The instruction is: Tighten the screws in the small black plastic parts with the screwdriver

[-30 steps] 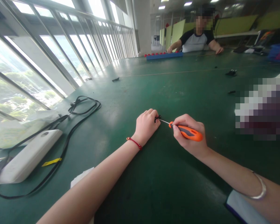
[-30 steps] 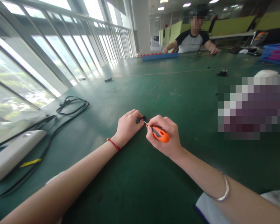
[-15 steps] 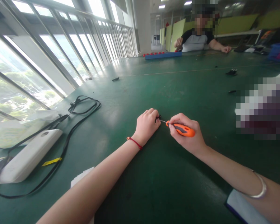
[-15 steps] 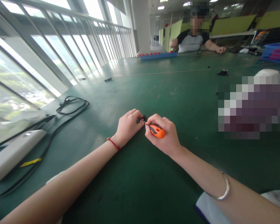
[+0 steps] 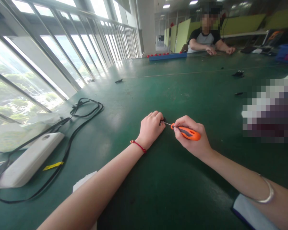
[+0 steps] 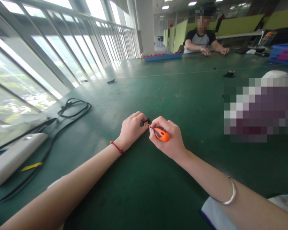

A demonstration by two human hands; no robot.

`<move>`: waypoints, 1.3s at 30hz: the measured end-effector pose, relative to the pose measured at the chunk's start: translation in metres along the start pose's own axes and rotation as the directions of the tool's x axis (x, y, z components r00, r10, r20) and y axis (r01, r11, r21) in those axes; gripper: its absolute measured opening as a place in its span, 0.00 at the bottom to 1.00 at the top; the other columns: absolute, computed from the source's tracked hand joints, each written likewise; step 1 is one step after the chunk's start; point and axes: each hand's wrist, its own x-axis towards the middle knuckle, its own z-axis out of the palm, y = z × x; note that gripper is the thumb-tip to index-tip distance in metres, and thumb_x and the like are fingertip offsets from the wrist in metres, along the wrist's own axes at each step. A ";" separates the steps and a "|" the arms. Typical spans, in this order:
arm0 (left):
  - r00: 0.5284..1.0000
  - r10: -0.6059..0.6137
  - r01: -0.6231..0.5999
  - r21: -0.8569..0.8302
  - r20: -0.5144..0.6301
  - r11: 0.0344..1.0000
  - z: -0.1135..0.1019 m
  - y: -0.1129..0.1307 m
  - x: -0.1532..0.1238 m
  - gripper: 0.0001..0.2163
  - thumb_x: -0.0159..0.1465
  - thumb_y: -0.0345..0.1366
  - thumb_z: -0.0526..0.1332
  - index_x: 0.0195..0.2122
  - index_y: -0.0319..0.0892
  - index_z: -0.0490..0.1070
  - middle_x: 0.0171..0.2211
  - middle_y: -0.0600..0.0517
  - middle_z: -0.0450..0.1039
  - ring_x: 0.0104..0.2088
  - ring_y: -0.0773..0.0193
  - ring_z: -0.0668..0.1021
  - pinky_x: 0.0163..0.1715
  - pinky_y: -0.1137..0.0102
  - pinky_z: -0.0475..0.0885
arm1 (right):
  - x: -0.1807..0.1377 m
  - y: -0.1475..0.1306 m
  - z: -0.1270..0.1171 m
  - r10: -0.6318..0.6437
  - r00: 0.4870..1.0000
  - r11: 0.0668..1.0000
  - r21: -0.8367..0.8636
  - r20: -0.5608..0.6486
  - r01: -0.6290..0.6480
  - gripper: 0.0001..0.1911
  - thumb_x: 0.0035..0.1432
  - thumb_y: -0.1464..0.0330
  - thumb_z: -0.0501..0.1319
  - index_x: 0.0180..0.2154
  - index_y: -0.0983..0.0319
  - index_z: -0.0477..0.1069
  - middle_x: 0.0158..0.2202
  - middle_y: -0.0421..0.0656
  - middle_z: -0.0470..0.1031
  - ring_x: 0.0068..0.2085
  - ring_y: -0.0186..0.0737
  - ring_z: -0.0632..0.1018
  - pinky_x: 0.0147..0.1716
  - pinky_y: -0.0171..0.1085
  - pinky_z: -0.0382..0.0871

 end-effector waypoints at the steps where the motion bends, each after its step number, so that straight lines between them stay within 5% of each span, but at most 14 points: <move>1: 1.000 0.000 0.000 -0.001 -0.001 1.000 0.000 0.000 0.000 0.04 0.59 0.30 0.56 0.31 0.43 0.69 0.34 0.51 0.73 0.36 0.61 0.75 0.33 0.69 0.67 | 0.000 0.000 0.000 0.000 1.000 1.000 0.000 0.002 0.000 0.03 0.53 0.70 0.60 0.31 0.59 0.66 0.25 0.38 0.73 0.24 0.34 0.74 0.26 0.34 0.67; 26: 1.000 0.004 -0.004 -0.009 0.003 1.000 0.000 -0.001 0.000 0.03 0.58 0.30 0.57 0.31 0.43 0.69 0.35 0.51 0.73 0.37 0.61 0.75 0.34 0.70 0.68 | -0.001 -0.001 0.000 0.028 1.000 1.000 0.013 0.004 -0.029 0.03 0.53 0.70 0.60 0.31 0.58 0.66 0.27 0.39 0.74 0.25 0.35 0.74 0.27 0.34 0.67; 33: 1.000 0.006 -0.006 -0.022 0.005 1.000 0.000 0.000 0.000 0.04 0.59 0.30 0.56 0.31 0.43 0.69 0.35 0.51 0.74 0.37 0.62 0.75 0.34 0.70 0.68 | 0.001 -0.005 0.000 0.053 0.998 0.999 0.008 -0.036 -0.053 0.05 0.55 0.67 0.61 0.31 0.57 0.65 0.18 0.33 0.68 0.19 0.32 0.69 0.22 0.33 0.63; 39: 1.000 0.007 -0.007 -0.009 0.002 1.000 -0.001 -0.001 0.000 0.03 0.59 0.29 0.56 0.31 0.42 0.69 0.35 0.51 0.74 0.36 0.62 0.75 0.33 0.70 0.67 | 0.001 -0.004 0.002 0.018 0.991 0.998 0.056 -0.132 -0.011 0.16 0.50 0.70 0.63 0.41 0.57 0.62 0.24 0.34 0.65 0.24 0.34 0.70 0.28 0.35 0.68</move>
